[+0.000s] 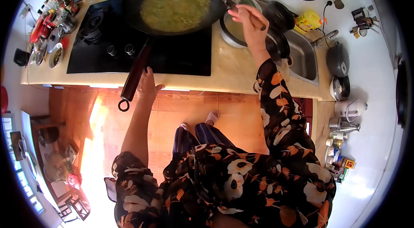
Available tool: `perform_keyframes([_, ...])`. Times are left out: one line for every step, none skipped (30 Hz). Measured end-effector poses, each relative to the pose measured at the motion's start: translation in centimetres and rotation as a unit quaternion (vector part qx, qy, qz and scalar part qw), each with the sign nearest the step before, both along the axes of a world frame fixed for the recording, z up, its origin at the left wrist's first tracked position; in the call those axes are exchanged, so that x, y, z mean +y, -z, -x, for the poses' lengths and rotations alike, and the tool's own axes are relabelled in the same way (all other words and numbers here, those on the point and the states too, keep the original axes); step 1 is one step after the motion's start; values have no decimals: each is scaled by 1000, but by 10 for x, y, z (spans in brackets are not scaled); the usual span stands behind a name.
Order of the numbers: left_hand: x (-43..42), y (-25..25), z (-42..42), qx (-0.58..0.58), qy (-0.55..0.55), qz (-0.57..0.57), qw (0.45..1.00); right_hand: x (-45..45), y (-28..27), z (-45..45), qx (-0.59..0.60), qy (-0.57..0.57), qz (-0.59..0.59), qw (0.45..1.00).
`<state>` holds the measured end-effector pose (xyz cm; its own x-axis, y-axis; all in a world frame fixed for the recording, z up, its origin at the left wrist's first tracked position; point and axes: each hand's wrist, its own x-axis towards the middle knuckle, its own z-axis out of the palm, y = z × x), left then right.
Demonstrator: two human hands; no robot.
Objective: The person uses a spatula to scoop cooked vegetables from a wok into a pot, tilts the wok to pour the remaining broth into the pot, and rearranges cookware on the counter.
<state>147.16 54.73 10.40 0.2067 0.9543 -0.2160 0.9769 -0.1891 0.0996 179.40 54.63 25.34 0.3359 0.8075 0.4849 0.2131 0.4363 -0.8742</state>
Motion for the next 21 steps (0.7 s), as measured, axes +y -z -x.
perform_keyframes([0, 2, 0, 5, 5, -14, 1000, 4, 0, 3, 81, 22, 35, 996])
perform_keyframes([-1, 3, 0, 12, 10, -27, 1000, 9, 2, 5, 123, 39, 39, 991])
perform_keyframes([0, 5, 1, 12, 8, -27, 1000, 12, 5, 4, 123, 37, 40, 991])
perform_keyframes([0, 4, 1, 6, 5, -20, 1000, 15, 10, 1, 192, 36, 40, 980])
perform_keyframes([0, 4, 1, 0, 3, -13, 1000, 17, 15, -3, 259, 35, 40, 964])
perform_keyframes([0, 4, 2, 0, 1, -13, 1000, 19, 19, -7, 300, 50, 55, 951])
perform_keyframes([1, 5, 1, 2, 2, -15, 1000, 17, 17, -9, 299, 48, 56, 951])
perform_keyframes([0, 5, 1, 4, 3, -17, 1000, 11, 14, -11, 299, 45, 56, 952])
perform_keyframes([0, 6, 1, 3, 2, -15, 1000, 5, 12, -13, 299, 42, 56, 952])
perform_keyframes([0, 6, 2, 2, 5, -17, 1000, 1, 7, -13, 306, 45, 54, 950])
perform_keyframes([0, 6, 2, 1, 10, -18, 1000, -3, 3, -15, 305, 46, 55, 950])
perform_keyframes([0, 5, 2, 1, 11, -17, 1000, -6, 0, -18, 309, 49, 60, 948])
perform_keyframes([0, 5, 2, 3, 10, -19, 1000, -8, -2, -20, 313, 52, 65, 946])
perform_keyframes([-1, 5, 2, 6, 9, -21, 1000, -12, -7, -21, 320, 53, 67, 944])
perform_keyframes([-1, 6, 3, 5, 12, -20, 1000, -15, -11, -23, 319, 55, 66, 944])
perform_keyframes([-1, 6, 3, 2, 12, -22, 1000, -19, -14, -27, 310, 49, 65, 947])
perform_keyframes([-1, 6, 3, -1, 11, -24, 1000, -22, -17, -29, 301, 43, 63, 951])
perform_keyframes([-1, 7, 2, -1, 15, -23, 1000, -25, -20, -32, 306, 41, 67, 949])
perform_keyframes([-1, 5, 2, 1, 12, -20, 1000, -29, -24, -33, 306, 45, 66, 949])
perform_keyframes([0, 4, 2, 3, 9, -16, 1000, -31, -27, -34, 305, 48, 69, 949])
perform_keyframes([0, 3, 2, 4, 13, -15, 1000, -35, -30, -36, 304, 51, 72, 949])
